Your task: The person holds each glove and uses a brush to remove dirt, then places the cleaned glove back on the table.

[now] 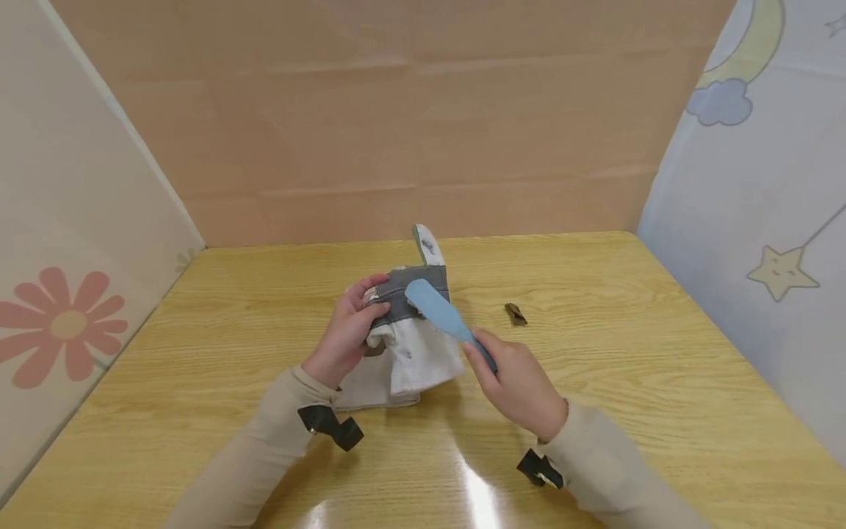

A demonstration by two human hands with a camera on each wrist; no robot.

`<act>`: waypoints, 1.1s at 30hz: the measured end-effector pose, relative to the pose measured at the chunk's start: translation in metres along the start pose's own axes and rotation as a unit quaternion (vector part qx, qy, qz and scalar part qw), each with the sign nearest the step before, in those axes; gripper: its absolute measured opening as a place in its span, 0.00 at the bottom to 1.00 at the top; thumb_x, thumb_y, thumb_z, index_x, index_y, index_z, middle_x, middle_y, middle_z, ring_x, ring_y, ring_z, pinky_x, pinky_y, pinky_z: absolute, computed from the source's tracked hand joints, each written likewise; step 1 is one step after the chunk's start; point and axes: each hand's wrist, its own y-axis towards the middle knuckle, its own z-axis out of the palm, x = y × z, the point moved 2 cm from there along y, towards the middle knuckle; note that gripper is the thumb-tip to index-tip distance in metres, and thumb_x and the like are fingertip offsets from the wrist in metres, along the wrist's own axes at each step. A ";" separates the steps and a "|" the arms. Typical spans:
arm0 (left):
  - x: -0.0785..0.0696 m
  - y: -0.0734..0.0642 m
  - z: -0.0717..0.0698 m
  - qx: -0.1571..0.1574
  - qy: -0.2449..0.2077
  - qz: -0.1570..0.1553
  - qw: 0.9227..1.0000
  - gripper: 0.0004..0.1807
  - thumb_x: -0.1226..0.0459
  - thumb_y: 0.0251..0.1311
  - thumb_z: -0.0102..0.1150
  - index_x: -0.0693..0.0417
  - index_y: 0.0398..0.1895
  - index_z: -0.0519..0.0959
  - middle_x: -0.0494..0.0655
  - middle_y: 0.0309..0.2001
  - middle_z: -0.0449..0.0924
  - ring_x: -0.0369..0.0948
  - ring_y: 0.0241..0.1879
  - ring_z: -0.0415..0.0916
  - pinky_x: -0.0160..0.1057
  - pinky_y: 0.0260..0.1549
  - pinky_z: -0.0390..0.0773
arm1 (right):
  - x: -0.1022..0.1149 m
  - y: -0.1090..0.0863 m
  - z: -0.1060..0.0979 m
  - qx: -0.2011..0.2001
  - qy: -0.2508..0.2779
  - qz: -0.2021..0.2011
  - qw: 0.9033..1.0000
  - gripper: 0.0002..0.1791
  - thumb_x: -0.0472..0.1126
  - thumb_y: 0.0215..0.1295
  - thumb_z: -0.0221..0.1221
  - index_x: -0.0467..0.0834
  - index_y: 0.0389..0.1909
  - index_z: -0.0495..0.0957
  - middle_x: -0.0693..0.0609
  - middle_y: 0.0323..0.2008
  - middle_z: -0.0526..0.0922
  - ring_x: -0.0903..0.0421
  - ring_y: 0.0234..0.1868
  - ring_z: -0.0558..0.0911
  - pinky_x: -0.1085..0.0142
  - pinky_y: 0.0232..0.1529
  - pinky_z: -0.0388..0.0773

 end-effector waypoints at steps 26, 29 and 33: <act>-0.001 -0.002 -0.002 0.004 -0.010 -0.005 1.000 0.23 0.74 0.65 0.43 0.53 0.62 0.65 0.59 0.59 0.72 0.38 0.43 0.76 0.30 0.36 0.74 | -0.005 0.003 0.003 0.006 -0.034 0.033 0.999 0.07 0.35 0.70 0.48 0.38 0.37 0.74 0.61 0.13 0.56 0.73 0.13 0.50 0.74 0.13 0.56; -0.001 -0.003 -0.002 0.003 -0.012 0.001 1.000 0.23 0.75 0.64 0.42 0.54 0.63 0.65 0.62 0.59 0.72 0.37 0.42 0.76 0.30 0.36 0.74 | -0.009 0.001 0.005 0.012 -0.040 0.044 0.998 0.07 0.35 0.70 0.48 0.39 0.35 0.74 0.60 0.13 0.57 0.73 0.13 0.50 0.74 0.12 0.56; -0.002 -0.002 -0.004 -0.001 -0.014 0.001 1.000 0.23 0.75 0.63 0.42 0.55 0.62 0.65 0.62 0.59 0.72 0.39 0.44 0.76 0.30 0.38 0.75 | -0.014 -0.004 0.003 0.014 -0.049 0.055 0.997 0.08 0.36 0.70 0.48 0.37 0.36 0.74 0.60 0.13 0.58 0.72 0.12 0.51 0.74 0.12 0.56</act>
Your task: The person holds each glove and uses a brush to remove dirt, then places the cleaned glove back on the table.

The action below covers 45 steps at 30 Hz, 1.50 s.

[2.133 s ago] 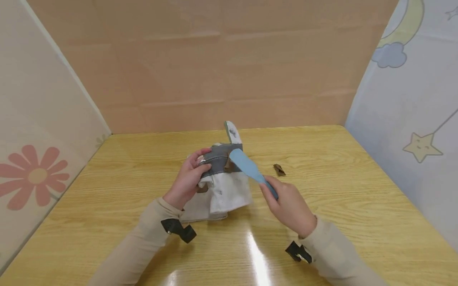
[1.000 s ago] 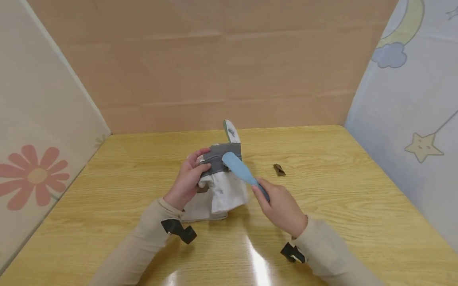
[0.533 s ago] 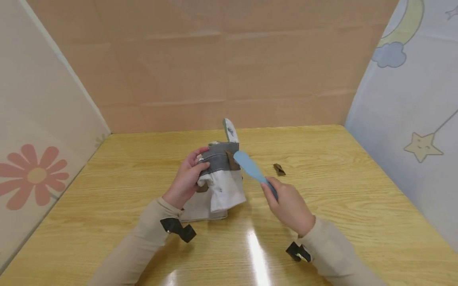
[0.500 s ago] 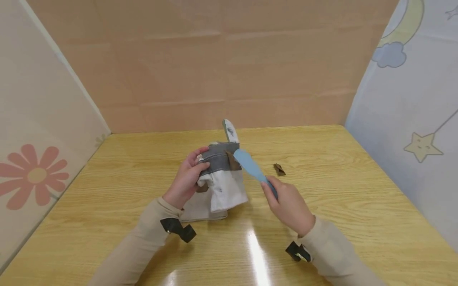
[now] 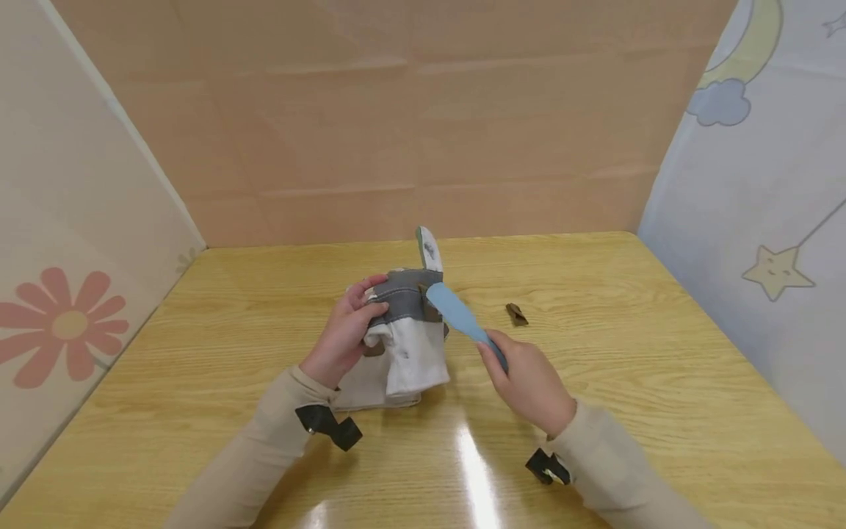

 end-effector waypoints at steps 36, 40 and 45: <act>0.007 0.002 0.004 0.007 0.012 -0.030 0.999 0.24 0.74 0.64 0.43 0.54 0.64 0.64 0.60 0.59 0.71 0.44 0.52 0.74 0.30 0.41 0.74 | -0.009 0.011 -0.003 -0.012 -0.005 0.007 1.000 0.09 0.35 0.69 0.49 0.34 0.41 0.74 0.57 0.13 0.60 0.69 0.12 0.53 0.73 0.12 0.57; 0.008 0.002 0.005 0.016 0.011 -0.035 0.999 0.24 0.74 0.64 0.43 0.55 0.63 0.65 0.60 0.56 0.72 0.37 0.42 0.75 0.29 0.36 0.74 | -0.009 0.014 -0.003 -0.010 0.001 0.014 1.000 0.13 0.36 0.70 0.48 0.31 0.45 0.74 0.56 0.12 0.61 0.69 0.11 0.53 0.73 0.12 0.57; 0.008 0.002 0.006 0.022 0.004 -0.031 0.999 0.24 0.75 0.64 0.42 0.57 0.63 0.64 0.62 0.56 0.73 0.34 0.40 0.76 0.28 0.37 0.74 | -0.006 0.015 -0.004 -0.013 0.006 0.021 1.000 0.16 0.37 0.72 0.46 0.31 0.50 0.73 0.56 0.12 0.60 0.69 0.11 0.52 0.72 0.12 0.57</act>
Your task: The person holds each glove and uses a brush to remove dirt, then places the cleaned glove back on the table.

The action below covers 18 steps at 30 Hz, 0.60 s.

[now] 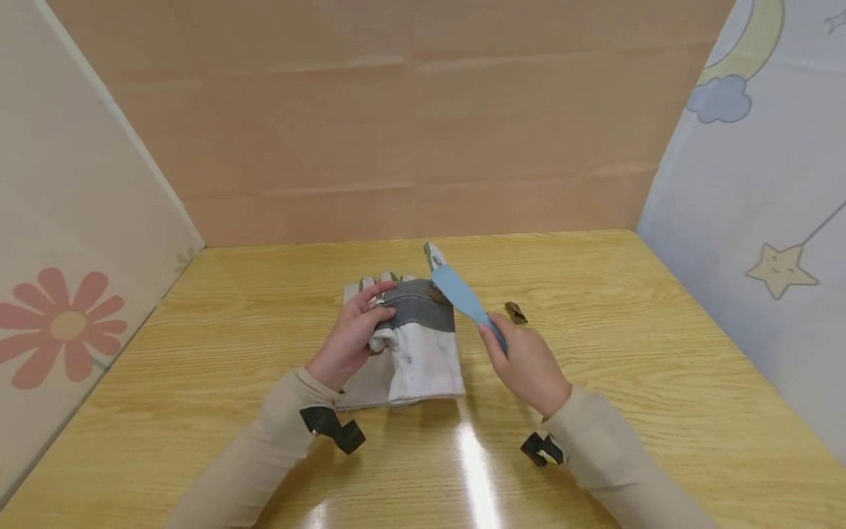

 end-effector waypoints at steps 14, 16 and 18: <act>-0.003 -0.002 0.000 -0.003 0.004 -0.001 1.000 0.24 0.74 0.64 0.42 0.55 0.63 0.65 0.61 0.59 0.71 0.42 0.49 0.75 0.31 0.42 0.74 | 0.001 -0.004 0.005 -0.014 -0.012 -0.039 0.999 0.11 0.34 0.68 0.51 0.31 0.45 0.76 0.58 0.13 0.63 0.72 0.12 0.54 0.74 0.12 0.59; -0.003 -0.003 0.000 -0.003 0.006 0.000 1.000 0.24 0.75 0.64 0.42 0.55 0.63 0.65 0.61 0.58 0.71 0.41 0.48 0.75 0.31 0.41 0.74 | 0.000 -0.005 0.004 -0.014 -0.021 -0.042 0.999 0.11 0.34 0.67 0.52 0.31 0.45 0.76 0.58 0.14 0.64 0.72 0.12 0.54 0.74 0.13 0.59; -0.003 -0.003 0.000 -0.003 0.007 0.002 1.000 0.24 0.75 0.64 0.42 0.56 0.63 0.65 0.62 0.58 0.72 0.40 0.46 0.75 0.31 0.40 0.74 | 0.000 -0.006 0.003 -0.012 -0.027 -0.043 0.999 0.10 0.34 0.67 0.52 0.32 0.42 0.76 0.58 0.14 0.63 0.72 0.13 0.54 0.74 0.13 0.59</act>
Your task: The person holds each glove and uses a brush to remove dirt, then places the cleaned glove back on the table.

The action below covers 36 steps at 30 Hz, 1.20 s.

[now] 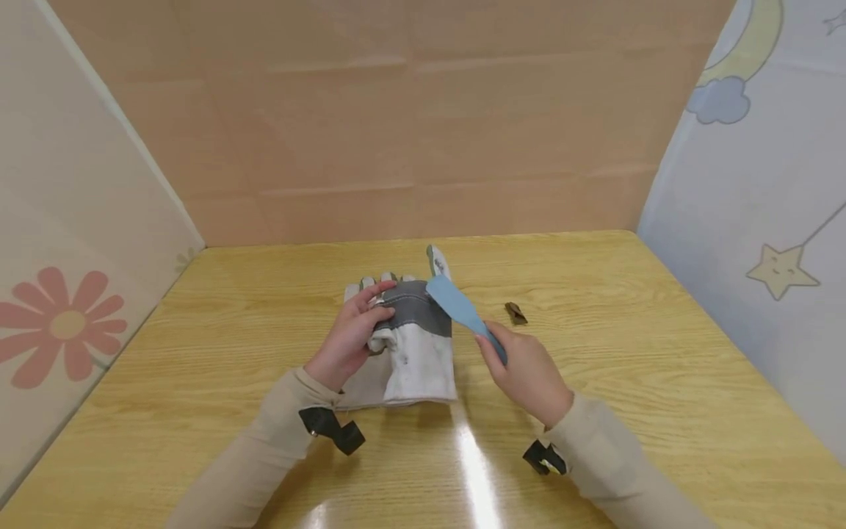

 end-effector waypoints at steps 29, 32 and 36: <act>0.006 0.002 0.002 0.004 0.012 0.004 1.000 0.24 0.75 0.64 0.42 0.56 0.63 0.64 0.61 0.59 0.71 0.46 0.53 0.73 0.35 0.48 0.72 | 0.007 -0.002 -0.006 -0.068 -0.058 -0.033 0.995 0.15 0.30 0.60 0.58 0.28 0.47 0.77 0.56 0.12 0.70 0.74 0.12 0.53 0.75 0.13 0.58; 0.006 0.003 0.002 0.007 0.015 0.003 1.000 0.24 0.75 0.64 0.42 0.56 0.63 0.64 0.62 0.59 0.71 0.47 0.54 0.73 0.36 0.49 0.73 | 0.010 -0.001 -0.006 -0.072 -0.037 -0.031 0.996 0.15 0.30 0.60 0.57 0.29 0.48 0.76 0.58 0.11 0.65 0.75 0.11 0.51 0.75 0.12 0.57; 0.006 0.003 0.002 0.005 0.014 0.001 1.000 0.23 0.74 0.64 0.42 0.55 0.63 0.65 0.60 0.59 0.70 0.47 0.55 0.72 0.37 0.50 0.72 | 0.013 -0.001 -0.005 -0.064 -0.037 -0.045 0.996 0.14 0.29 0.60 0.57 0.29 0.46 0.77 0.55 0.15 0.71 0.75 0.12 0.53 0.76 0.12 0.58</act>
